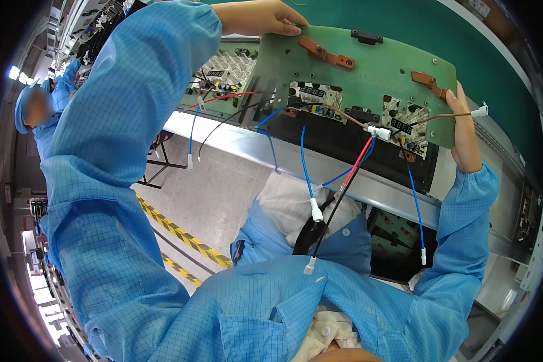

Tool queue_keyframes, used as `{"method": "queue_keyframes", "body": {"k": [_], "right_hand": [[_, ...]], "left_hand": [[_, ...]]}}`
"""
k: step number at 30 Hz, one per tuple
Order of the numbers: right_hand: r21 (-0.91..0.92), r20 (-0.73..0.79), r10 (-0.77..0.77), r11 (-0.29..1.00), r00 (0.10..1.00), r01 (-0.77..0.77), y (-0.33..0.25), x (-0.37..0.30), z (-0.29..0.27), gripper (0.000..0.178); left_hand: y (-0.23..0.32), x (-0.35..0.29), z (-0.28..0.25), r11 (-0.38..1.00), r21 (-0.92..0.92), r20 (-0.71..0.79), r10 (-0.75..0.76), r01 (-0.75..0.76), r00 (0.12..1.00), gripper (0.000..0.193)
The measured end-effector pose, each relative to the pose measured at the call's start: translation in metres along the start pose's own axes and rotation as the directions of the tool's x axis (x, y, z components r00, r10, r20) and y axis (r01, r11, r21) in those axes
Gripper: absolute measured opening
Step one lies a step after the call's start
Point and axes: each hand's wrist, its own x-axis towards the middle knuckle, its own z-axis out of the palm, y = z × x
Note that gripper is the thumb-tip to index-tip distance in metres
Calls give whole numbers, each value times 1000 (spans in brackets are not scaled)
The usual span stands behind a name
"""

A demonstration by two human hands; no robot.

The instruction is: The recorder is assembling and connecting wires to a green circuit board on a production line.

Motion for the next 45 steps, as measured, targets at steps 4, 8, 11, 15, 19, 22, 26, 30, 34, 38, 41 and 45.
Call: {"method": "queue_keyframes", "body": {"k": [4,8,11,15,19,22,26,30,34,38,41,45], "right_hand": [[51,79,83,995,993,-88,1,-1,-6,55],[72,104,106,991,989,-113,0,-5,-10,56],[63,101,148,986,984,-154,3,-4,-8,52],[-17,53,131,991,990,-131,-10,-10,-4,53],[38,16,205,978,979,-205,-19,-12,9,55],[42,21,226,973,974,-226,-20,-12,8,56],[48,0,207,977,978,-207,-13,-9,8,55],[16,30,216,976,976,-216,-16,-14,10,55],[-8,27,210,978,977,-210,-19,-17,12,55],[-46,89,194,981,977,-191,-12,-13,6,55],[-48,87,206,978,975,-203,-10,-12,2,55],[-19,110,190,982,976,-189,-2,-7,-6,53]], "left_hand": [[0,11,1,995,87,16,-43,41,999,36],[-3,20,4,996,76,46,-61,57,997,37],[-4,20,5,992,109,19,-69,67,997,38],[-4,24,8,991,95,6,-100,99,995,39],[-9,22,3,993,67,21,-94,92,995,39],[-10,21,2,993,74,12,-92,91,996,39],[-14,27,11,994,46,35,-102,101,994,39],[-8,22,12,995,68,78,-79,73,994,39],[-4,21,18,978,166,6,-126,123,992,38],[-11,20,21,987,139,-1,-77,76,997,38],[-7,22,18,988,119,27,-106,102,994,37],[-17,29,16,984,164,-6,-68,68,998,37]]}}
